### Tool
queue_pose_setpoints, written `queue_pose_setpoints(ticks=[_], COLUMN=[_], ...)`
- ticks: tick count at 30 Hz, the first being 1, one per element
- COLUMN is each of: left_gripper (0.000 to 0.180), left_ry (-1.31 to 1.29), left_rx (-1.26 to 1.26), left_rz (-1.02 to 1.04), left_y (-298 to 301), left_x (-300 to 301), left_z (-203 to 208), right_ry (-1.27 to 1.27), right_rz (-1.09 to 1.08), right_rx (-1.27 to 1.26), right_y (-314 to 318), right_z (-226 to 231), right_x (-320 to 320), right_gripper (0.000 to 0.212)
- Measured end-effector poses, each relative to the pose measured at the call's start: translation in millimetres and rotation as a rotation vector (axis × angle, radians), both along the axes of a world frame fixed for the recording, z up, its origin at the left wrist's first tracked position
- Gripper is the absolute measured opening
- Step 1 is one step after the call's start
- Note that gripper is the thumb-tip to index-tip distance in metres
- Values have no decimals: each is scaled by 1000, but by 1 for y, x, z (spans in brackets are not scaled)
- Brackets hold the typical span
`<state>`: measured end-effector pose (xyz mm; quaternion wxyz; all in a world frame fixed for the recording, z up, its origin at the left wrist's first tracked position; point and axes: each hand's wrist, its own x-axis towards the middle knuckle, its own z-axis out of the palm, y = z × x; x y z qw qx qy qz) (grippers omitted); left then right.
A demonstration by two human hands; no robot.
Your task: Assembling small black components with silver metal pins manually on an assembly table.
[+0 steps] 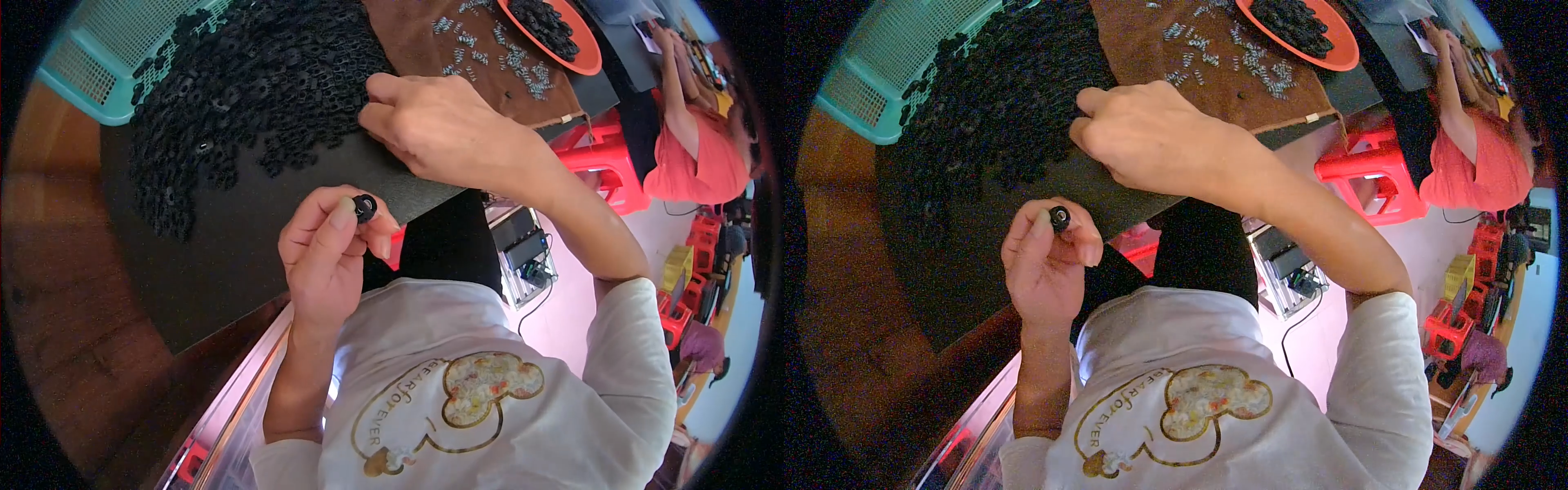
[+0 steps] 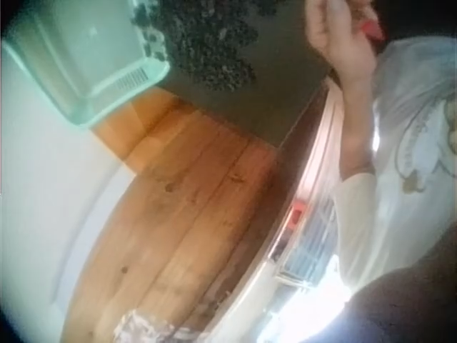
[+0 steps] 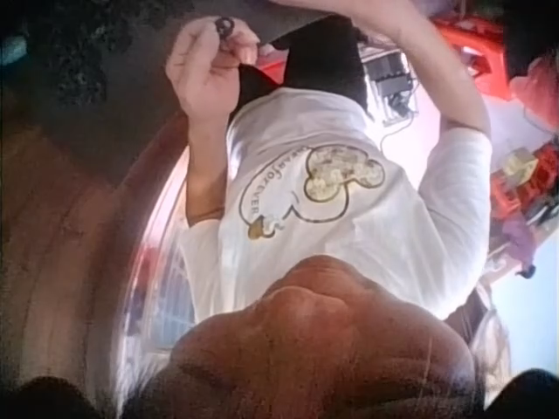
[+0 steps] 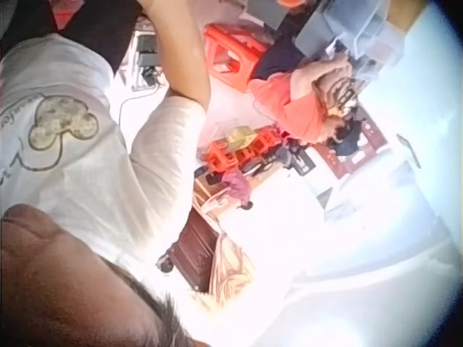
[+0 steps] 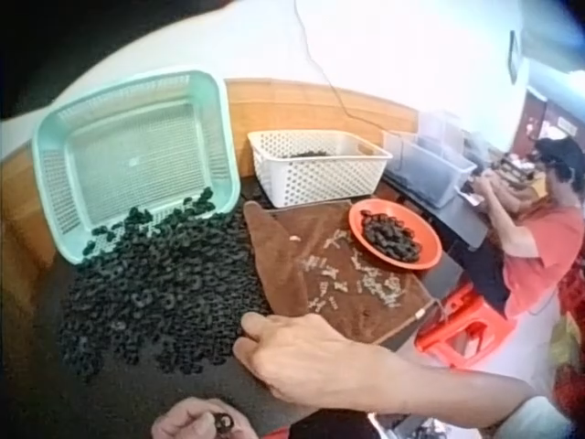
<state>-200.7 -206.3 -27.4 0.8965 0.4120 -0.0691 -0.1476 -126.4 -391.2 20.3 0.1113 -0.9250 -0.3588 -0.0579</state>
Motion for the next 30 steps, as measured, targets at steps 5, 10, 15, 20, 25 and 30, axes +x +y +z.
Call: queue_pose_setpoints(ticks=[5, 10, 15, 20, 25, 30], left_gripper=[19, 20, 22, 24, 22, 23], left_ry=[49, 87, 25, 24, 59, 62], left_rx=[-49, 37, -18, -31, -48, -6], left_rz=[1, 59, 51, 66, 92, 92], left_y=[-4, -5, -3, -12, -10, -10], left_x=[1, 2, 10, 15, 18, 19], left_z=[5, 20, 17, 11, 2, 2], right_ry=[-71, -30, 192, 229, 200, 481], right_rz=[42, 61, 4, 66, 39, 10], right_rx=[7, 149, 315, 595, 739, 818], right_y=[0, 0, -10, -13, -13, -12], right_z=[-8, -5, -1, -3, 6, 11], right_x=[3, 3, -4, -6, -16, -20], right_gripper=[12, 14, 11, 11, 14, 12])
